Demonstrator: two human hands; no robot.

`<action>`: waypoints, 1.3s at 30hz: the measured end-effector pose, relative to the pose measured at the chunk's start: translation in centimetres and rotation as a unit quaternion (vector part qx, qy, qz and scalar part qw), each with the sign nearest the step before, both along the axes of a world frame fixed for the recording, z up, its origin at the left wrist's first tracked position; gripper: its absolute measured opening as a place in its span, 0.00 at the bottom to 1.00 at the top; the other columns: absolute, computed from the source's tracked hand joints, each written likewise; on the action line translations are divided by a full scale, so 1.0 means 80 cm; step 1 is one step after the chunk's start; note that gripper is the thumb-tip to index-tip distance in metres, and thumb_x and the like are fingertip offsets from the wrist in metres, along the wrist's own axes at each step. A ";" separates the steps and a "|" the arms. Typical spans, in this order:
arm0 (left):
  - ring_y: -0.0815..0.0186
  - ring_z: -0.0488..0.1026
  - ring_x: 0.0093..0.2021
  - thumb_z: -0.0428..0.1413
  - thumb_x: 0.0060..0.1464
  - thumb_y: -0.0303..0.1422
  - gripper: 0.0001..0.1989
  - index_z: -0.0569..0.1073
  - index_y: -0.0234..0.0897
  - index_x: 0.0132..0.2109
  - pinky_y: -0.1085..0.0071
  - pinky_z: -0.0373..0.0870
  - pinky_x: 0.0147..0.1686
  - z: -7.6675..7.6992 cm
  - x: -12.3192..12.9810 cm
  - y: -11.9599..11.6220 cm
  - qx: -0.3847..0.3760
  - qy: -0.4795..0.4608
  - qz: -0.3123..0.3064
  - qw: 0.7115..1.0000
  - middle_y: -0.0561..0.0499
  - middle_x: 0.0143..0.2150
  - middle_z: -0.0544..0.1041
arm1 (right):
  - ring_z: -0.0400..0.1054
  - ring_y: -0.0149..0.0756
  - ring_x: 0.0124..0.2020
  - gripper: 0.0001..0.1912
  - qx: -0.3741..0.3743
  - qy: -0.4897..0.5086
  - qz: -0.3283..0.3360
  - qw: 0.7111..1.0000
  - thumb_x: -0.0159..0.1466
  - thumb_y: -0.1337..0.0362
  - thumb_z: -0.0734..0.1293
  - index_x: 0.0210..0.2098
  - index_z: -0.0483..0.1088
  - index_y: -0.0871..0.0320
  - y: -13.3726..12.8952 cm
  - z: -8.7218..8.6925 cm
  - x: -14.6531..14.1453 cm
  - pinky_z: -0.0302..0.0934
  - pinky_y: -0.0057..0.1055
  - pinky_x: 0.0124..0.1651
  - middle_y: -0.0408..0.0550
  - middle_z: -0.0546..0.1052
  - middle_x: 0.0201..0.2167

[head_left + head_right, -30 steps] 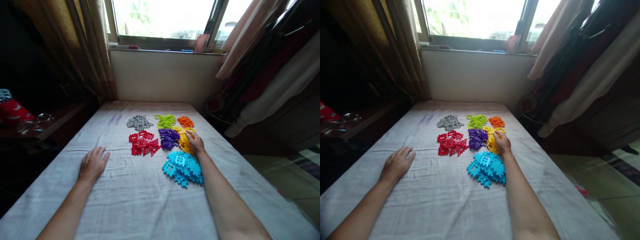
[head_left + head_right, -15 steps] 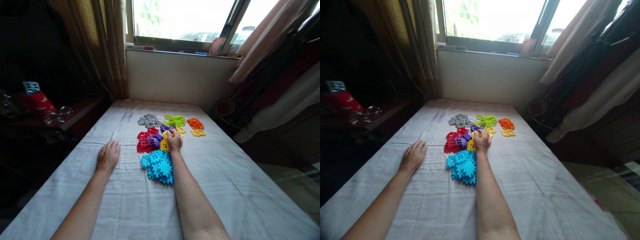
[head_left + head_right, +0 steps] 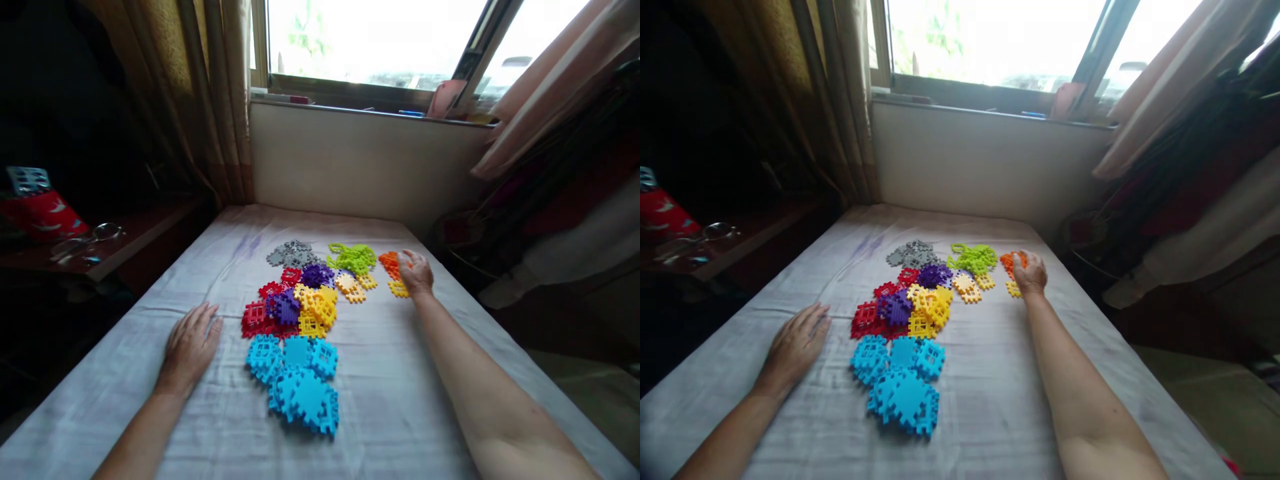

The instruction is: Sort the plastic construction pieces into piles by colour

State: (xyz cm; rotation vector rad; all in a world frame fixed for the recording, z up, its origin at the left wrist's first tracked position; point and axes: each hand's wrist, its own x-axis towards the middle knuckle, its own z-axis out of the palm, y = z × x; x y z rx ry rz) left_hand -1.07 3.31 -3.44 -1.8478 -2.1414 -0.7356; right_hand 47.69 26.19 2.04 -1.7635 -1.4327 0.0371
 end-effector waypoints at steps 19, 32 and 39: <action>0.49 0.68 0.62 0.39 0.64 0.44 0.27 0.75 0.35 0.56 0.49 0.64 0.61 0.000 0.004 -0.005 -0.037 0.044 0.038 0.998 0.38 0.60 0.74 | 0.74 0.46 0.51 0.28 -0.108 0.205 0.284 0.930 0.53 0.44 0.71 0.46 0.78 0.56 0.008 -0.055 -0.041 0.65 0.43 0.59 0.51 0.81 0.49; 0.49 0.70 0.60 0.40 0.64 0.43 0.26 0.76 0.35 0.55 0.49 0.65 0.60 0.000 0.012 -0.004 -0.008 0.041 0.040 0.998 0.37 0.59 0.75 | 0.71 0.43 0.55 0.20 -0.010 0.112 0.446 0.888 0.64 0.47 0.64 0.46 0.78 0.51 -0.086 -0.012 -0.219 0.62 0.43 0.61 0.49 0.80 0.50; 0.51 0.69 0.61 0.40 0.66 0.42 0.25 0.74 0.36 0.56 0.50 0.64 0.60 -0.005 0.015 -0.008 0.005 0.036 0.043 0.998 0.38 0.59 0.75 | 0.64 0.52 0.63 0.26 -0.149 -0.001 0.044 0.988 0.66 0.51 0.61 0.58 0.72 0.57 0.075 -0.014 -0.131 0.55 0.51 0.65 0.59 0.72 0.61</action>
